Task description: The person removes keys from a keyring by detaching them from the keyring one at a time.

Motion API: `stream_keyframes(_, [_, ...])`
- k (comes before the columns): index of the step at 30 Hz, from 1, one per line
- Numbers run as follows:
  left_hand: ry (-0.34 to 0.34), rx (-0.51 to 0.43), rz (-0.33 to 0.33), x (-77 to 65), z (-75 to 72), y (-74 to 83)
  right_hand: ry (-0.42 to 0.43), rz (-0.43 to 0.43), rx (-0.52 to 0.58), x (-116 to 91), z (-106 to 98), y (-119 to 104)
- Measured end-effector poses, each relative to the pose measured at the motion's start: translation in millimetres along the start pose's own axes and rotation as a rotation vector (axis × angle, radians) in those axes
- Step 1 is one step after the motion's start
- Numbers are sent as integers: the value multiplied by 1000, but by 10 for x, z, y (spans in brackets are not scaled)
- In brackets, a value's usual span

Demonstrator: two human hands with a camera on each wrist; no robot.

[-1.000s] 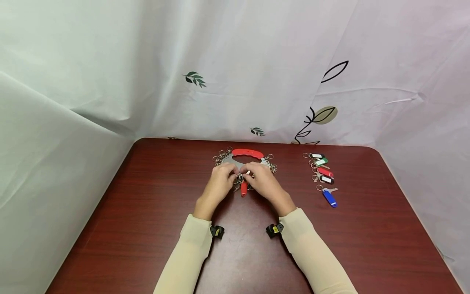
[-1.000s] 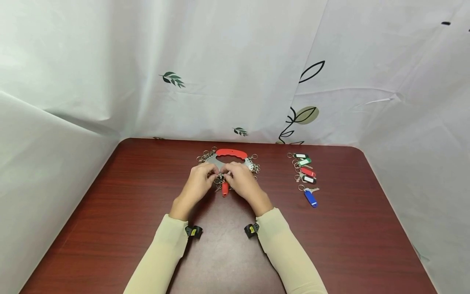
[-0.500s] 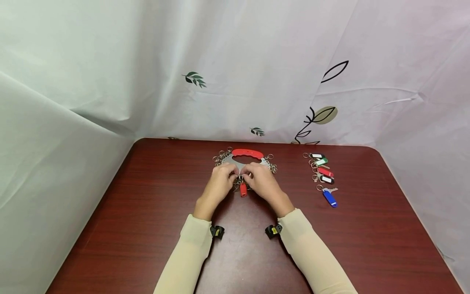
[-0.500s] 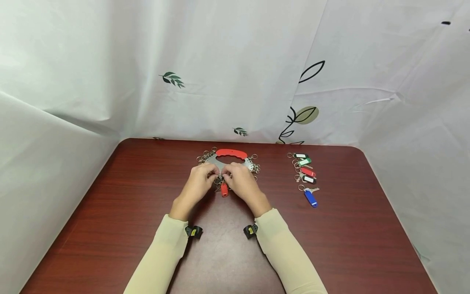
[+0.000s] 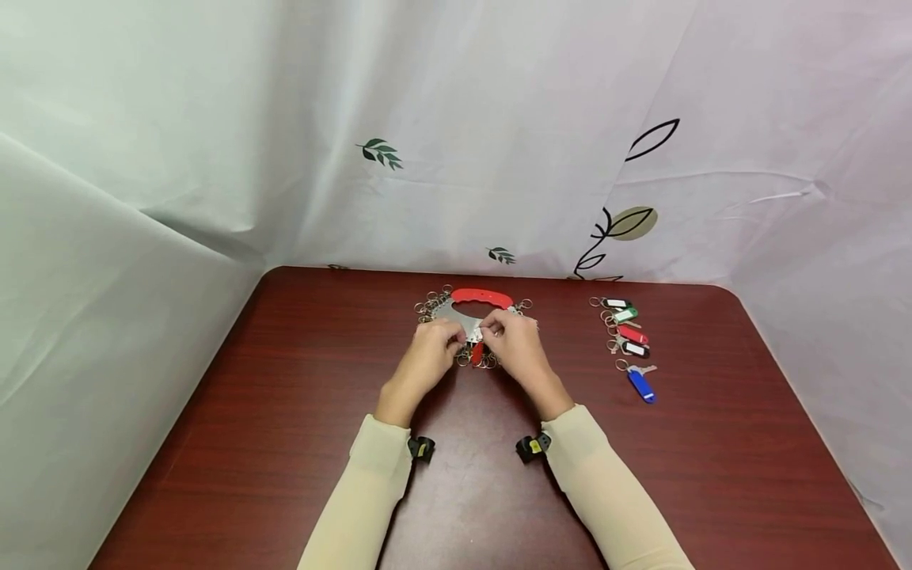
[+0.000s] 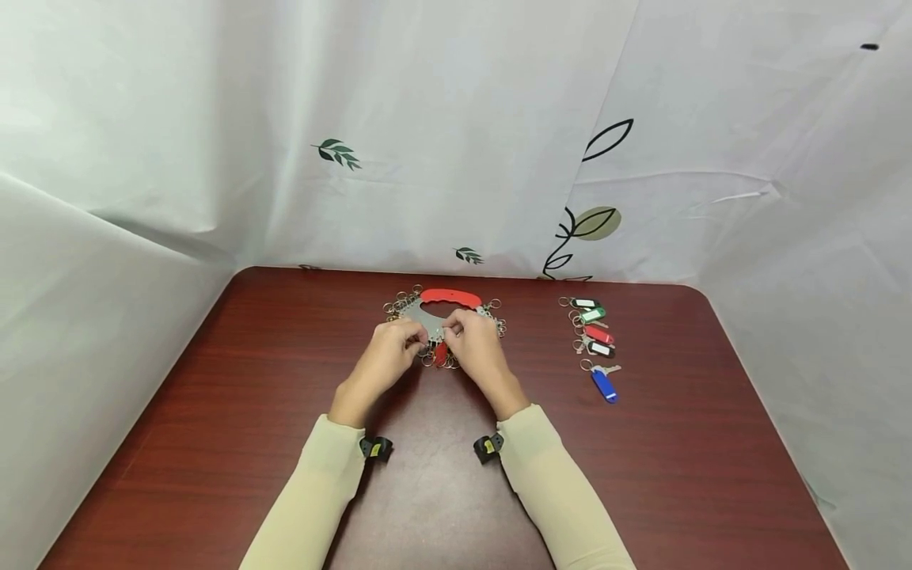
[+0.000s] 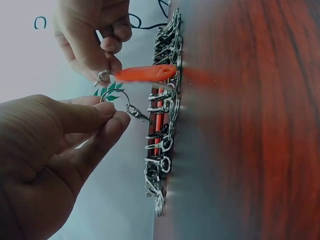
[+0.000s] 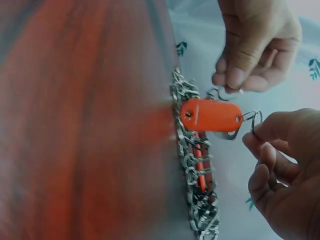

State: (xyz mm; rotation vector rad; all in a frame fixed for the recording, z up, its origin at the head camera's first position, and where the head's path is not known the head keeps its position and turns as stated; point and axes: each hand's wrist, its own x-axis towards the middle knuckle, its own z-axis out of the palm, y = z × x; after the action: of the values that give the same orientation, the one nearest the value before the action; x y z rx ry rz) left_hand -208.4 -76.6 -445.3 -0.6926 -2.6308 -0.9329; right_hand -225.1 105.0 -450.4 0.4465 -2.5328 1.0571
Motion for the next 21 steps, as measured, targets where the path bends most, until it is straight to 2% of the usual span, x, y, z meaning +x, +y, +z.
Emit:
stream_keyframes(5, [-59, 0, -67, 6, -50, -33, 22, 30, 65, 48, -89, 16])
stream_keyframes(9, [-89, -2, -95, 17, -86, -47, 66, 43, 100, 93, -184, 36])
stream_keyframes(15, [-183, 60, -152, -13, -98, -57, 103, 67, 163, 121, -322, 50])
stream_keyframes(21, [-237, 145, -143, -10, -64, -73, 154, 89, 198, 130, -529, 80])
